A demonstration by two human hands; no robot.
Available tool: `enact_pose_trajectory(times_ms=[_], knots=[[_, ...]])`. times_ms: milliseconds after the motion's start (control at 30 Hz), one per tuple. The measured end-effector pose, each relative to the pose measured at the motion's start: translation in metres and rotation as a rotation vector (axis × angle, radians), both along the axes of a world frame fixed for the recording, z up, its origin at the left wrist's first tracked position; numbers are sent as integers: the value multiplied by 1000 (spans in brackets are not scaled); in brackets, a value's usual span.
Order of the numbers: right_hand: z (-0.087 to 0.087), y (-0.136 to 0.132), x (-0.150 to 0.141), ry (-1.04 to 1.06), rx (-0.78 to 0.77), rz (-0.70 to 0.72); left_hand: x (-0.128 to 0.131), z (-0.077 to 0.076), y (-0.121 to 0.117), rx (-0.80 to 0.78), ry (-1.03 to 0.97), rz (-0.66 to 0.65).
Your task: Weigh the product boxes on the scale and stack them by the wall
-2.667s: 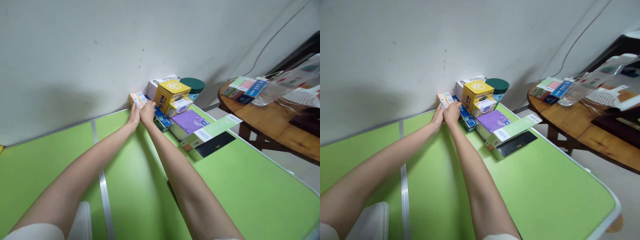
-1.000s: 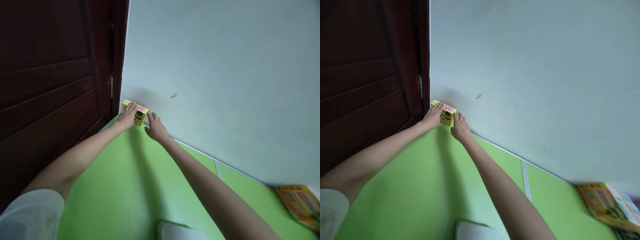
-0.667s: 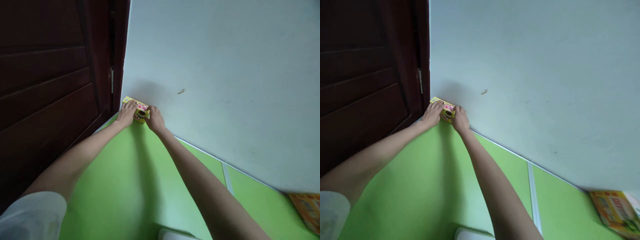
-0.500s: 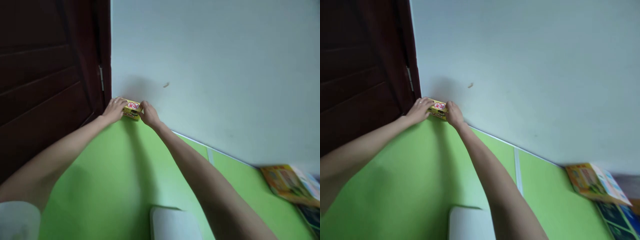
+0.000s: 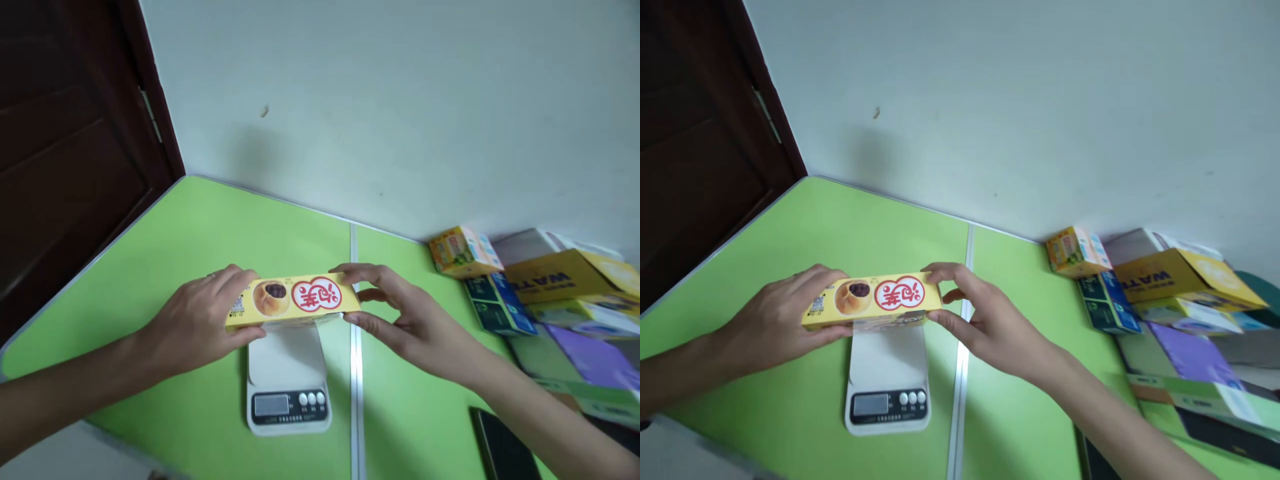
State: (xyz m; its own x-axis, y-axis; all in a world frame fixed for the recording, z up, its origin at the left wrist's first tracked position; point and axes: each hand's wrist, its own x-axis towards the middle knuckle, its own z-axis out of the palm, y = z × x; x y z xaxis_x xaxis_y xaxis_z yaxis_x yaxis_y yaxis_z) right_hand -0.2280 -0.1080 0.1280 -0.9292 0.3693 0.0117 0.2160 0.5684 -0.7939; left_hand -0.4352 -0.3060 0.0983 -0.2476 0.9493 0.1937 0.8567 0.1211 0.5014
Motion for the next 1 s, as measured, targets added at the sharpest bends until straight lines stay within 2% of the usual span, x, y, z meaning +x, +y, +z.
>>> enact_pose_trajectory(times_ms=[100,200,300,367,433,500,567,633,700,800,900,1000], knots=[[-19,-15,28,-14,-4,-25,22,-9,-3,-73,2,-28],[-41,-19,45,37,-34,-30,31,-12,-1,-170,-30,-50],[-57,-15,64,60,-131,-82,35,-11,-11,-106,-165,33],[-67,-12,78,42,-227,-152,34,-17,-26,-31,-380,122],[-80,-13,89,-12,-339,-203,31,-35,-43,-9,-695,188],[-95,-21,94,-71,-466,-205,28,-63,-55,-26,-997,240],[-109,-33,93,-90,-587,-187,30,-90,-61,-37,-1185,284],[-118,-47,88,-77,-686,-183,39,-108,-61,-20,-1288,325],[-121,-59,83,-69,-749,-217,52,-113,-57,15,-1348,344],[-117,-68,82,-97,-821,-304,66,-108,-48,48,-1388,330],[-113,-75,88,-112,-889,-369,67,-105,-41,32,-1413,277],[-112,-83,96,-93,-906,-416,61,-112,-37,7,-1428,195]])
